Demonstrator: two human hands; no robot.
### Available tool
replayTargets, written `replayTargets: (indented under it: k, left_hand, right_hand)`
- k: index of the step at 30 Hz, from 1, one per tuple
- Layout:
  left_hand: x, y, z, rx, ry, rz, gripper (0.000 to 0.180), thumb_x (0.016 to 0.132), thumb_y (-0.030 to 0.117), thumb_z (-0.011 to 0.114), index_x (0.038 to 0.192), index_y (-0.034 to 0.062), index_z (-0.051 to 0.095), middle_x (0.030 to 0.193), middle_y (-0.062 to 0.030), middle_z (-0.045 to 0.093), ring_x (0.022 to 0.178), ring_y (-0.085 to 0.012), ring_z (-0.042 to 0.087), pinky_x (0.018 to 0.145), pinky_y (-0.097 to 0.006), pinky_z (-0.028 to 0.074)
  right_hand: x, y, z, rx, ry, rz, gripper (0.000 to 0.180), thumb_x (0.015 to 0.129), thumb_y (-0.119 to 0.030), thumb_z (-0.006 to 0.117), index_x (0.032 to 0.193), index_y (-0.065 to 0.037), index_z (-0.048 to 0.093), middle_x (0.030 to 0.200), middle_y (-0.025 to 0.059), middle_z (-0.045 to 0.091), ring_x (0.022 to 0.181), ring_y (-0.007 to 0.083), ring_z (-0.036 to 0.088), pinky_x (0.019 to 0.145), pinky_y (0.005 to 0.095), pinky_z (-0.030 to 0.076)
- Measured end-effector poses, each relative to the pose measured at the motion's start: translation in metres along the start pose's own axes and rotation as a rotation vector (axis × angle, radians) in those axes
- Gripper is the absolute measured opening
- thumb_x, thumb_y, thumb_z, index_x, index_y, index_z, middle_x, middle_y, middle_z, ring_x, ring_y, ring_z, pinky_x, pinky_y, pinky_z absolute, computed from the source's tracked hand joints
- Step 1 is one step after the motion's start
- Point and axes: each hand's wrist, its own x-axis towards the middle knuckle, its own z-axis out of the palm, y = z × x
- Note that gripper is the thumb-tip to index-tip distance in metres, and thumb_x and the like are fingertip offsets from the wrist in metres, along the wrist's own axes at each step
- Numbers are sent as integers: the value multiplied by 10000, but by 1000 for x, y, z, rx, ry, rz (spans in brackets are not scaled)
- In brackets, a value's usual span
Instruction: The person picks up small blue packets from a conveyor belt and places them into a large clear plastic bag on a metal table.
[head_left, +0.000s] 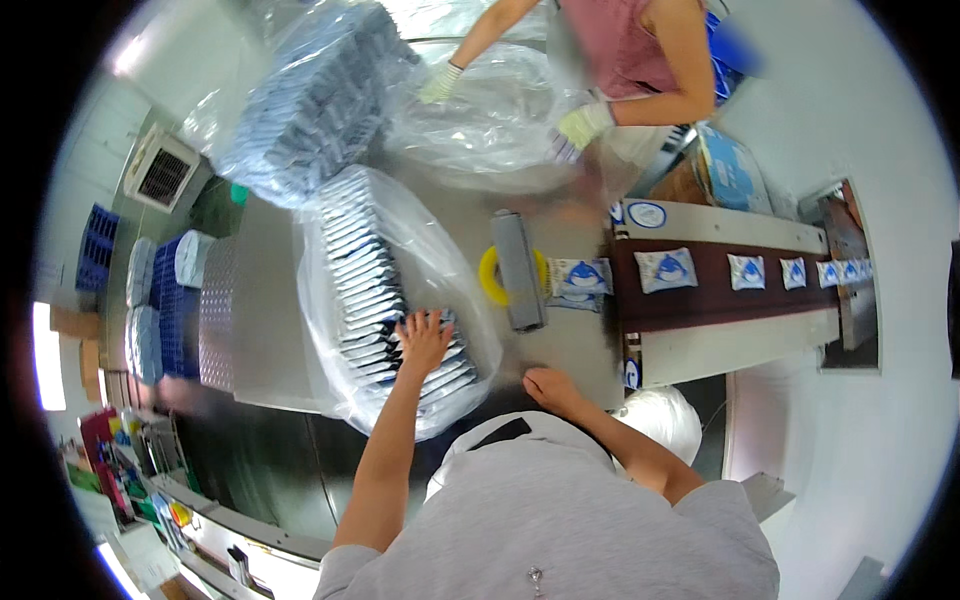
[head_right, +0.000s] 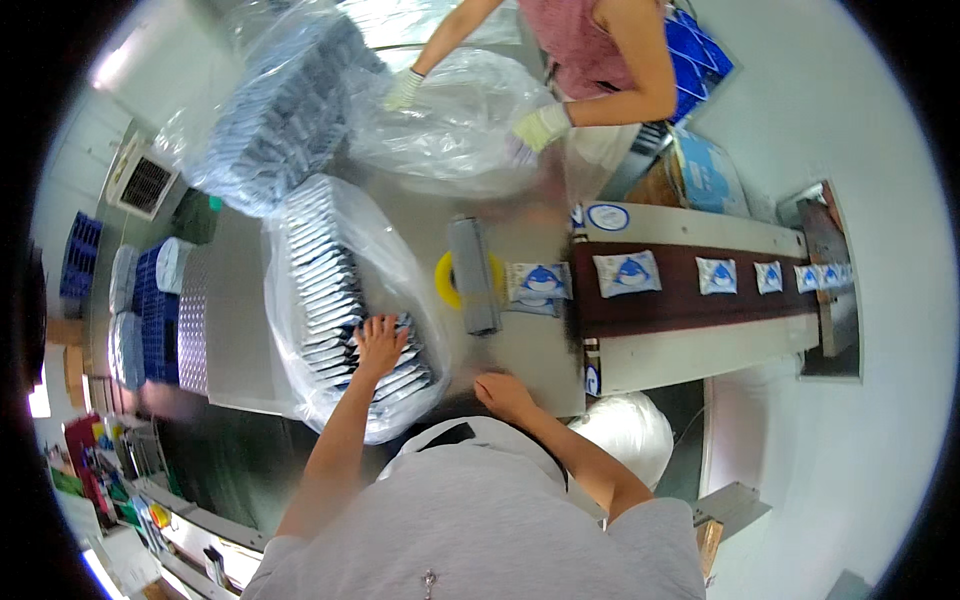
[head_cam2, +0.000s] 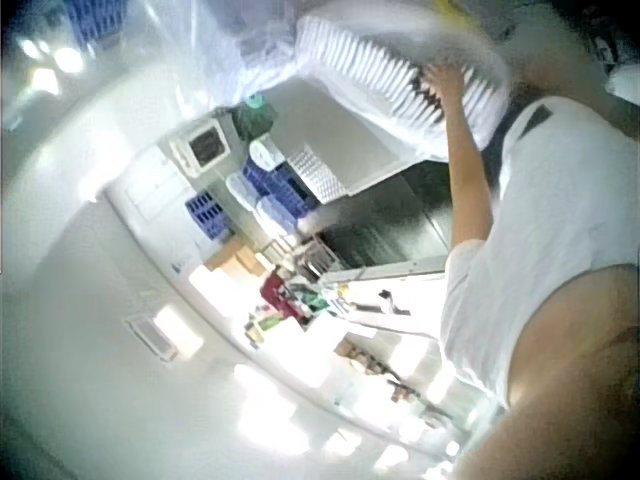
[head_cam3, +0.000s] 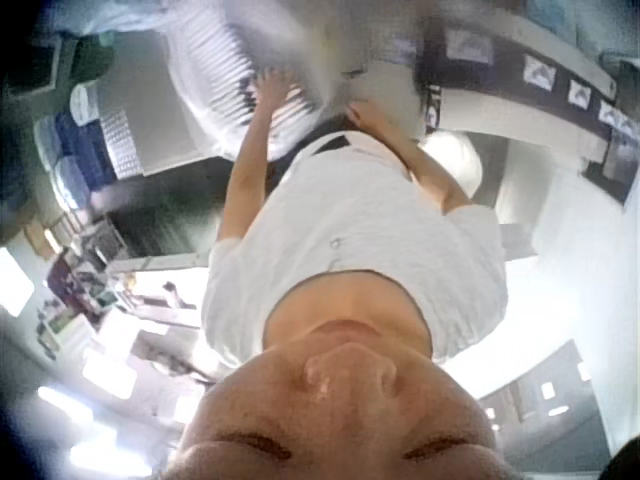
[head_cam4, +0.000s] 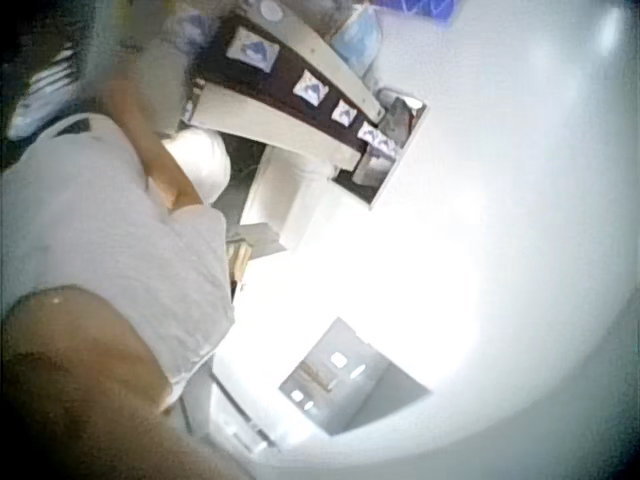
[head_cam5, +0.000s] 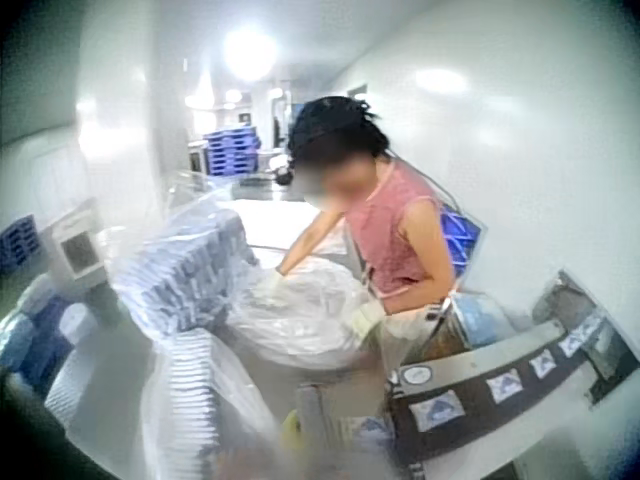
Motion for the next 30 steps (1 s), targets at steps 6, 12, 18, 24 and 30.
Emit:
replayTargets:
  k: [6, 12, 18, 24, 30]
  left_hand:
    - [-5, 6, 5, 31, 53, -42, 549, 885, 394, 476, 1321, 82, 363, 1275, -174, 429, 1228, -346, 367, 1009, -587, 215]
    - [-14, 19, 6, -39, 23, -87, 627, 927, 361, 418, 1426, 62, 184, 1423, -202, 263, 1344, -360, 195, 1064, -557, 119]
    - [-29, 18, 10, -27, 21, -108, 631, 931, 346, 405, 1441, 77, 150, 1493, -178, 124, 1380, -346, 107, 1076, -546, 115]
    - [-24, 20, 1, -51, -26, -152, 644, 916, 316, 442, 1442, 83, 153, 1495, -172, 126, 1380, -348, 112, 1072, -553, 123]
    - [2, 70, -60, -295, 274, -68, 542, 821, 92, 555, 1312, -18, 354, 1375, -222, 335, 1266, -402, 323, 1032, -437, 293]
  right_hand:
    - [-68, 72, 10, -339, -197, 138, 235, 843, -271, 521, 912, -70, 624, 901, 104, 618, 900, 298, 593, 774, 438, 474]
    - [-46, 92, 14, -295, -423, 179, 261, 820, -291, 557, 866, -48, 638, 862, 146, 633, 832, 325, 601, 752, 428, 480]
    - [-9, 113, -165, 29, -144, 248, 253, 828, -293, 556, 873, -54, 623, 874, 135, 621, 819, 316, 589, 721, 410, 462]
    - [-23, 254, -346, -592, 310, 333, 316, 786, -59, 510, 1091, -132, 556, 1093, 94, 575, 1024, 330, 524, 826, 437, 459]
    - [-54, 296, -402, -865, -71, 541, 429, 738, -252, 646, 1149, -199, 536, 1163, 28, 520, 1154, 267, 442, 884, 523, 408]
